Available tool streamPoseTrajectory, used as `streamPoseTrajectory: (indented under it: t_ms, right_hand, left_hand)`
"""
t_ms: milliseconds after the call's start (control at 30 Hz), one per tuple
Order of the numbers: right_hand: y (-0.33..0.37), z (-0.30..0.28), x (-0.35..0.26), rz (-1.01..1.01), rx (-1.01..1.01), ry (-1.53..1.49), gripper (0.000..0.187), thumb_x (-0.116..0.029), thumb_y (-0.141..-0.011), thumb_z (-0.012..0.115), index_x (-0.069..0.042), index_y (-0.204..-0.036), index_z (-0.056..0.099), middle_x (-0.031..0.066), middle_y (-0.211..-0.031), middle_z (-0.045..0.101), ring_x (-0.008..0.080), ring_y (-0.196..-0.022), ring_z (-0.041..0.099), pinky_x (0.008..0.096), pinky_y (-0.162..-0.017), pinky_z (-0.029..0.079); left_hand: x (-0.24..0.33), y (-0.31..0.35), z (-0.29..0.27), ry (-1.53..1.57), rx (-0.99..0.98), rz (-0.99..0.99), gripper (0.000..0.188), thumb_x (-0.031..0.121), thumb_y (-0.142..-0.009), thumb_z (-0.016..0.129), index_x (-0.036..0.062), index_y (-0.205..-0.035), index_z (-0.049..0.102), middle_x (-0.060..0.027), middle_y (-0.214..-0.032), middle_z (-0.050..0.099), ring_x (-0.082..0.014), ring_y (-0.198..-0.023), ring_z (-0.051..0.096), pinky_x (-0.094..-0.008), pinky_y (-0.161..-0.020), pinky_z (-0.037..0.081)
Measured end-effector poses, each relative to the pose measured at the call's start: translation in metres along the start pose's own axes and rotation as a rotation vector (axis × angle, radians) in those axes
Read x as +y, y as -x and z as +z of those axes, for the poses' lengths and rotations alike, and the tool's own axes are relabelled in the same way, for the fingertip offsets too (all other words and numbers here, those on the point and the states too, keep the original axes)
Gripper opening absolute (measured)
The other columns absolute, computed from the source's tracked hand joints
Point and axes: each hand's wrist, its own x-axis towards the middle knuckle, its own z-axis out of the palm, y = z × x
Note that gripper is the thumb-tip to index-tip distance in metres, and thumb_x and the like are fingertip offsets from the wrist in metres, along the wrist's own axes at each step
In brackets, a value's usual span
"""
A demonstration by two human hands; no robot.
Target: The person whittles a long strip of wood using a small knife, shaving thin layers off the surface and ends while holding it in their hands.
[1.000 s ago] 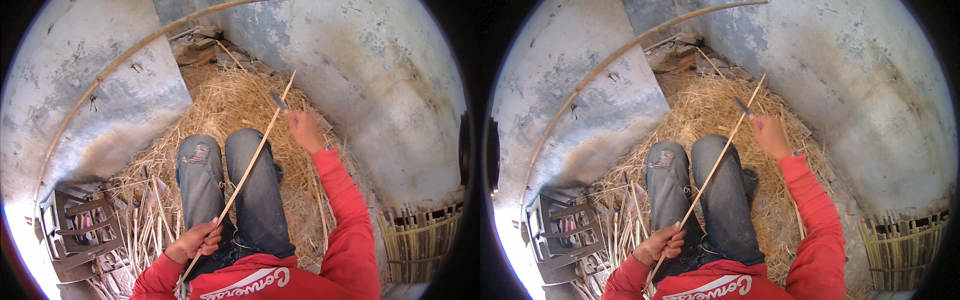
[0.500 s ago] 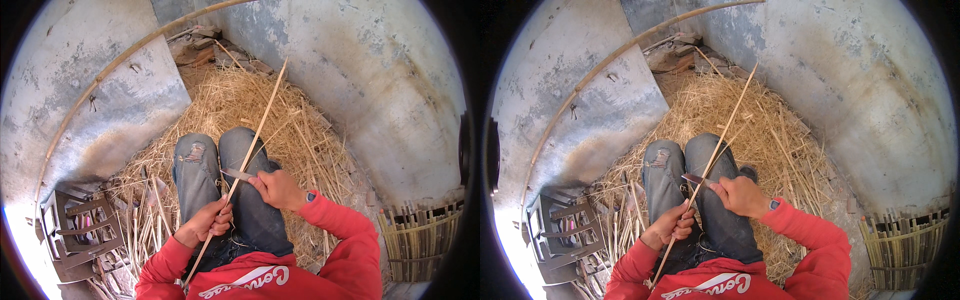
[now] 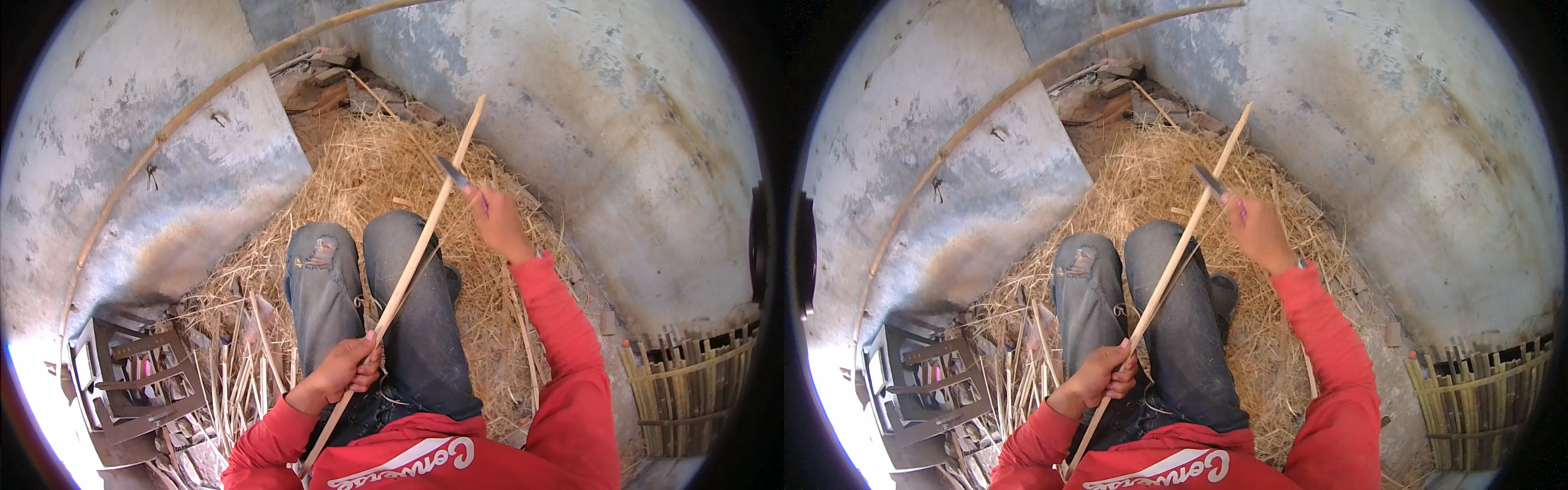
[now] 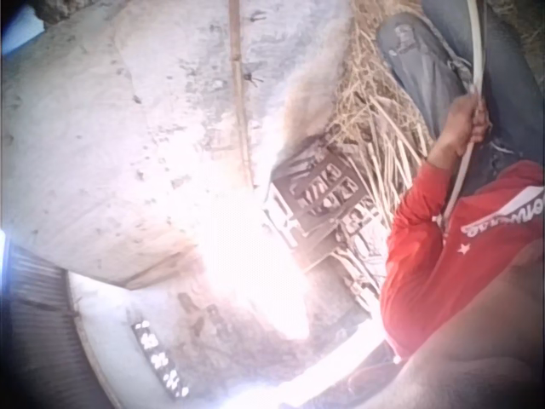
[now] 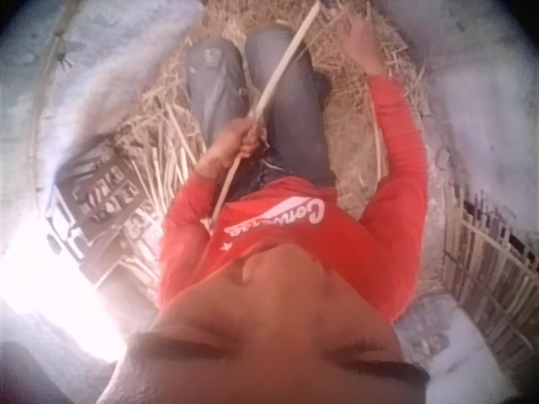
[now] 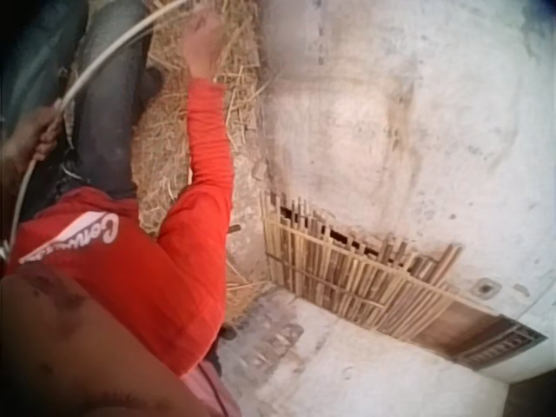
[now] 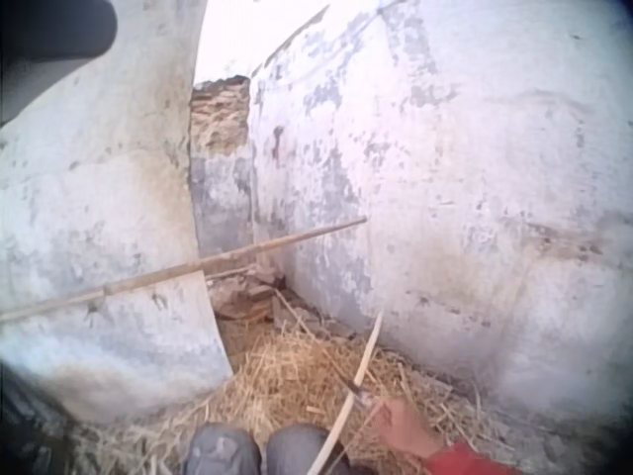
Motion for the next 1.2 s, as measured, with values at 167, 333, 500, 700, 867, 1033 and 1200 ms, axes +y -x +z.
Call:
streamPoseTrajectory:
  t_ms: [167, 333, 500, 700, 867, 1033, 1200]
  right_hand:
    - [-0.031, 0.014, 0.020, 0.037, 0.047, 0.085, 0.049, -0.037, -0.107, 0.056, 0.002, -0.077, 0.062, 0.0251, -0.063, 0.056, 0.0433, -0.057, 0.055, 0.0510, -0.056, 0.042]
    - [0.021, 0.033, -0.024, -0.150, -0.190, 0.049, 0.047, -0.037, -0.107, 0.055, -0.001, -0.078, 0.062, 0.0251, -0.061, 0.057, 0.0453, -0.057, 0.060, 0.0531, -0.054, 0.044]
    - [0.070, 0.030, -0.071, -0.177, -0.317, 0.039, 0.045, -0.038, -0.107, 0.055, -0.003, -0.079, 0.062, 0.0225, -0.058, 0.057, 0.0444, -0.052, 0.059, 0.0529, -0.050, 0.044]
    - [0.115, 0.019, -0.104, -0.154, -0.628, -0.084, 0.041, -0.036, -0.106, 0.056, -0.003, -0.083, 0.065, 0.0238, -0.066, 0.061, 0.0450, -0.061, 0.063, 0.0517, -0.057, 0.048]
    - [0.100, 0.012, -0.092, 0.009, -0.546, -0.337, 0.041, -0.033, -0.106, 0.059, -0.001, -0.082, 0.068, 0.0232, -0.073, 0.064, 0.0388, -0.061, 0.059, 0.0448, -0.059, 0.045]
    - [0.031, 0.006, -0.037, 0.051, -0.136, -0.023, 0.046, -0.033, -0.108, 0.055, 0.001, -0.080, 0.065, 0.0197, -0.063, 0.057, 0.0322, -0.054, 0.054, 0.0441, -0.054, 0.040]
    - [-0.024, 0.022, 0.004, -0.012, 0.079, 0.175, 0.050, -0.035, -0.108, 0.052, 0.002, -0.076, 0.064, 0.0247, -0.064, 0.060, 0.0440, -0.057, 0.059, 0.0532, -0.056, 0.044]
  left_hand:
    - [0.000, 0.003, 0.006, -0.028, 0.055, 0.038, 0.047, 0.053, -0.111, 0.044, 0.0139, -0.085, 0.044, 0.0053, -0.063, 0.027, -0.0077, -0.050, 0.024, -0.0255, -0.043, 0.018]
    - [0.000, 0.002, 0.010, 0.003, 0.081, 0.035, 0.047, 0.052, -0.111, 0.043, 0.0140, -0.084, 0.043, 0.0053, -0.063, 0.026, -0.0075, -0.049, 0.023, -0.0256, -0.043, 0.016]
    - [-0.001, 0.001, 0.012, -0.002, 0.069, 0.043, 0.046, 0.051, -0.112, 0.043, 0.0143, -0.084, 0.042, 0.0054, -0.063, 0.025, -0.0074, -0.049, 0.023, -0.0256, -0.043, 0.016]
    - [-0.004, -0.006, 0.011, 0.042, 0.044, 0.060, 0.047, 0.051, -0.113, 0.040, 0.0146, -0.084, 0.043, 0.0060, -0.062, 0.025, -0.0070, -0.048, 0.022, -0.0246, -0.041, 0.017]
    - [0.005, -0.013, 0.002, 0.245, -0.140, -0.014, 0.046, 0.049, -0.114, 0.036, 0.0147, -0.084, 0.040, 0.0060, -0.061, 0.027, -0.0064, -0.047, 0.022, -0.0246, -0.039, 0.017]
    - [0.002, -0.012, -0.013, 0.520, -0.380, -0.154, 0.047, 0.050, -0.114, 0.033, 0.0156, -0.081, 0.041, 0.0056, -0.060, 0.031, -0.0052, -0.045, 0.024, -0.0227, -0.035, 0.020]
    - [-0.005, -0.017, -0.020, 0.720, -0.558, -0.246, 0.047, 0.049, -0.113, 0.036, 0.0152, -0.081, 0.042, 0.0056, -0.060, 0.031, -0.0050, -0.045, 0.023, -0.0222, -0.034, 0.020]
